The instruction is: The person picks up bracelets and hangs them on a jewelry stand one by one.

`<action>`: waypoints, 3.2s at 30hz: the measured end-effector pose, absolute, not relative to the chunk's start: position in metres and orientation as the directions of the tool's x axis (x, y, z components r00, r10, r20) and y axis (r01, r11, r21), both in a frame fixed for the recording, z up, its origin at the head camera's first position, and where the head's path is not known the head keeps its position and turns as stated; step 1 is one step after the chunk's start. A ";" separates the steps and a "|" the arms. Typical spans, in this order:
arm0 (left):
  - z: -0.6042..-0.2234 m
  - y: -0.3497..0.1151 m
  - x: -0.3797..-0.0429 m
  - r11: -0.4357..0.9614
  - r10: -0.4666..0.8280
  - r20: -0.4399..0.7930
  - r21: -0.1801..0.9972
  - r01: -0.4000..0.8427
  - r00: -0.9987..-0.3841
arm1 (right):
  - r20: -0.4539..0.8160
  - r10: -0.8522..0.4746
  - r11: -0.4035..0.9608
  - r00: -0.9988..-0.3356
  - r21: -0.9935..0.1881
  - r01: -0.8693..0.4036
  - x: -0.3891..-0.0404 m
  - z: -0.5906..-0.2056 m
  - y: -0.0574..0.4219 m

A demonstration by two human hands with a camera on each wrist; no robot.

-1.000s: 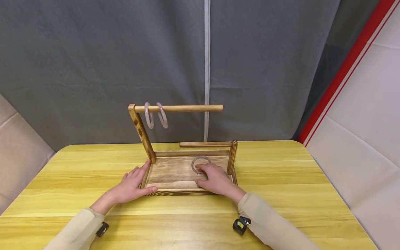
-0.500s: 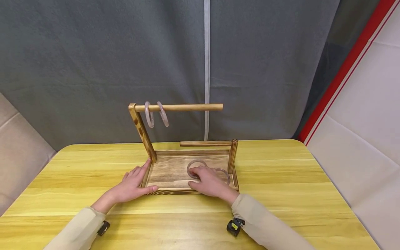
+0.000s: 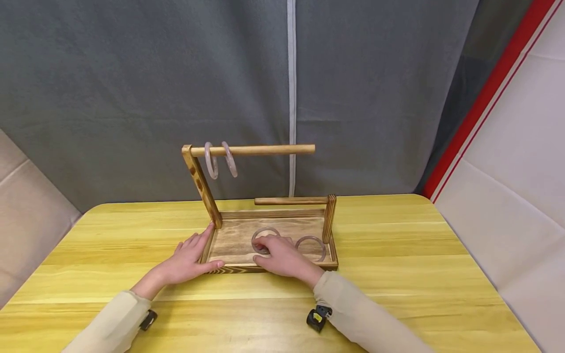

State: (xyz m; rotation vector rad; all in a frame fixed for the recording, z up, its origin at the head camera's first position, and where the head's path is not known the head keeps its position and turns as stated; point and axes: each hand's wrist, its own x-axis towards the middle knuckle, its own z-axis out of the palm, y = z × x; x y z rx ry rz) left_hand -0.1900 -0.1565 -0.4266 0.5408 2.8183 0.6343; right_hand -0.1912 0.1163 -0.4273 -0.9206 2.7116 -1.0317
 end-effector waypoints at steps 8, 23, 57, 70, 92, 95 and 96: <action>-0.427 -0.157 -0.191 0.841 0.393 -0.114 0.446 0.306 -0.912 | 0.168 -0.569 0.563 -0.805 -0.634 -0.530 -0.197 -0.428 0.111; -0.427 -0.156 -0.191 0.842 0.397 -0.116 0.441 0.311 -0.910 | 0.148 -0.527 0.636 -0.837 -0.585 -0.504 -0.209 -0.431 0.123; -0.426 -0.156 -0.191 0.842 0.392 -0.114 0.444 0.306 -0.913 | 0.104 -0.587 0.663 -0.803 -0.508 -0.550 -0.214 -0.430 0.115; -0.426 -0.156 -0.188 0.838 0.395 -0.120 0.454 0.304 -0.911 | 0.172 -0.490 0.597 -0.854 -0.648 -0.473 -0.209 -0.434 0.120; -0.431 -0.158 -0.190 0.837 0.400 -0.114 0.450 0.312 -0.909 | 0.268 -0.442 0.556 -0.856 -0.667 -0.496 -0.182 -0.424 0.151; -0.431 -0.158 -0.190 0.838 0.398 -0.113 0.448 0.311 -0.910 | 0.262 -0.431 0.567 -0.864 -0.666 -0.484 -0.179 -0.424 0.158; -0.431 -0.158 -0.190 0.839 0.397 -0.112 0.447 0.311 -0.911 | 0.262 -0.430 0.568 -0.864 -0.666 -0.484 -0.178 -0.423 0.159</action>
